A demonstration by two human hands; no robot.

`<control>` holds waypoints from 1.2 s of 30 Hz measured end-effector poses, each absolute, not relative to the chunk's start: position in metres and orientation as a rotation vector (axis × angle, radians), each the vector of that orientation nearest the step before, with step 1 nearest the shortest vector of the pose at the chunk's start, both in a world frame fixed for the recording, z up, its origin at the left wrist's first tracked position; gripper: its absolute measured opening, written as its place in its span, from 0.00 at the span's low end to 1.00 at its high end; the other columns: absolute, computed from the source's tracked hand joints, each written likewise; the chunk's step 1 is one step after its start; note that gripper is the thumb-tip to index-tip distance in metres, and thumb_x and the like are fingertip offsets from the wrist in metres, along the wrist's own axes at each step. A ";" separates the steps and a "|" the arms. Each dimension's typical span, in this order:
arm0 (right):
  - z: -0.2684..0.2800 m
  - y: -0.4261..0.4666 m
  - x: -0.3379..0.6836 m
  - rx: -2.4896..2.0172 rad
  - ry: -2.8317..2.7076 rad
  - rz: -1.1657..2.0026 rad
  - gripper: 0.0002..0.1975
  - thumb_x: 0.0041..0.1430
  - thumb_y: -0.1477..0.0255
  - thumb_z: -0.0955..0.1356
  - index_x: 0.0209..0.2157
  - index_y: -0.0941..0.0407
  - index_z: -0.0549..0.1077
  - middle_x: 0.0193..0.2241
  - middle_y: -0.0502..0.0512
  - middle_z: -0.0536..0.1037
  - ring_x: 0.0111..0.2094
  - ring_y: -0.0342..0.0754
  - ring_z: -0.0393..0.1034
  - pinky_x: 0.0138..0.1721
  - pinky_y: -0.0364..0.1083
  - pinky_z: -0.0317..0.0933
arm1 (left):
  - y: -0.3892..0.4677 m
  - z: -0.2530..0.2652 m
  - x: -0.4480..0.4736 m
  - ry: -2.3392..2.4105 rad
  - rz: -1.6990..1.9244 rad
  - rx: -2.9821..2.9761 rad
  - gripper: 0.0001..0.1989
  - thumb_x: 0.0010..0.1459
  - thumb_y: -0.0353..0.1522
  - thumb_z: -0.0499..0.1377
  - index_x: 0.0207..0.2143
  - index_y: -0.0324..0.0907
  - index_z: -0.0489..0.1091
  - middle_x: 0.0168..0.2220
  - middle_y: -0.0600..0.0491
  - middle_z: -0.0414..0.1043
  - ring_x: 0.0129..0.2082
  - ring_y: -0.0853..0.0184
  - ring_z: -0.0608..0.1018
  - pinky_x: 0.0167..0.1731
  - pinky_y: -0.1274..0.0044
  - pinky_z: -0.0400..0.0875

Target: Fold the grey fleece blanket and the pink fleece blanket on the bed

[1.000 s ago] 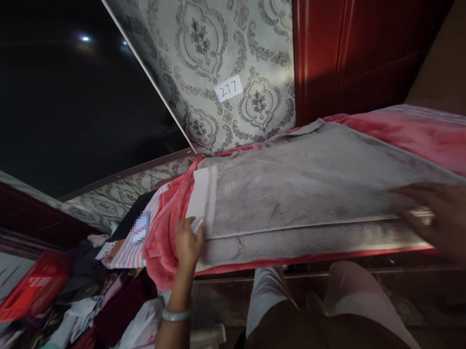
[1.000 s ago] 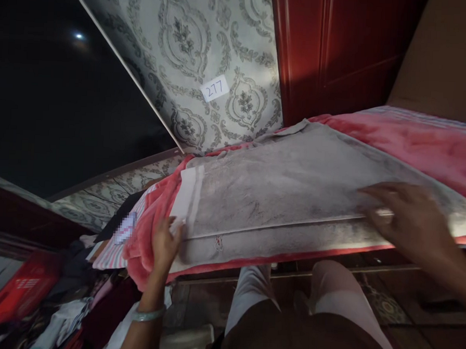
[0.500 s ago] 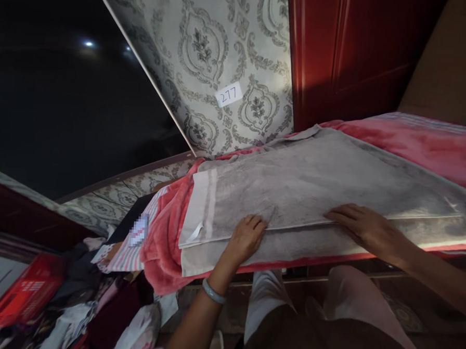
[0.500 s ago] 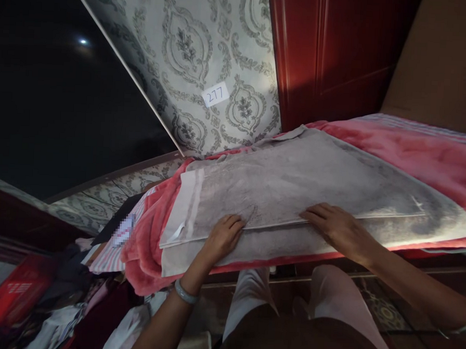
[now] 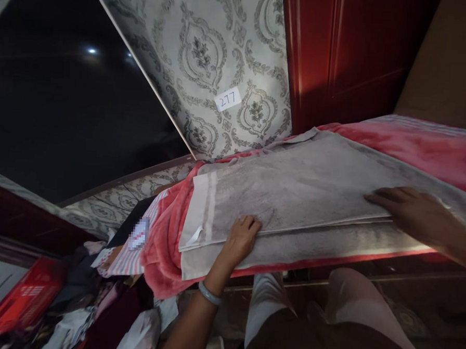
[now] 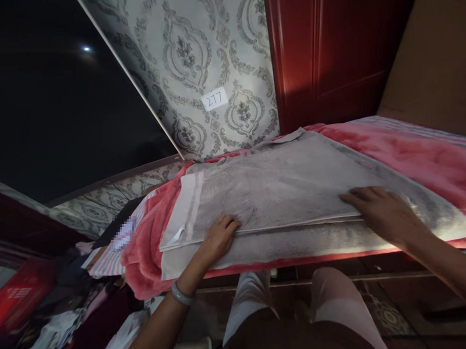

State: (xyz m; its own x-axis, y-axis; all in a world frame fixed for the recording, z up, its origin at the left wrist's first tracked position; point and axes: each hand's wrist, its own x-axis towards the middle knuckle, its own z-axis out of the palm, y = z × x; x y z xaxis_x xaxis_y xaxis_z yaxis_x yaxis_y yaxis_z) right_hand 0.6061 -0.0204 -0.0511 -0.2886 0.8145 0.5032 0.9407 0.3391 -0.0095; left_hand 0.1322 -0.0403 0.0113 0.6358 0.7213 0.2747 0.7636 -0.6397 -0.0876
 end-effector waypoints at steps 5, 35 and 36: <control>-0.039 0.000 0.644 -1.658 -2.221 -0.299 0.27 0.53 0.68 0.62 0.53 0.54 0.79 0.50 0.69 0.80 0.49 0.63 0.73 0.44 0.58 0.66 | -0.030 0.023 0.119 -1.317 -0.261 -2.679 0.27 0.61 0.19 0.54 0.59 0.46 0.73 0.56 0.45 0.75 0.55 0.57 0.75 0.53 0.64 0.74; -0.084 -0.012 0.679 -1.439 -2.069 -0.360 0.29 0.61 0.66 0.57 0.60 0.56 0.71 0.58 0.65 0.76 0.61 0.61 0.69 0.58 0.63 0.68 | -0.040 -0.015 0.086 -1.356 -0.519 -2.590 0.29 0.59 0.19 0.55 0.61 0.45 0.72 0.65 0.44 0.70 0.65 0.55 0.72 0.61 0.57 0.72; -0.084 -0.010 0.679 -1.483 -2.054 -0.348 0.29 0.60 0.67 0.57 0.60 0.56 0.71 0.58 0.65 0.76 0.62 0.61 0.69 0.58 0.63 0.68 | -0.041 -0.015 0.084 -1.338 -0.513 -2.595 0.28 0.60 0.20 0.55 0.60 0.45 0.73 0.63 0.45 0.72 0.64 0.55 0.73 0.61 0.57 0.73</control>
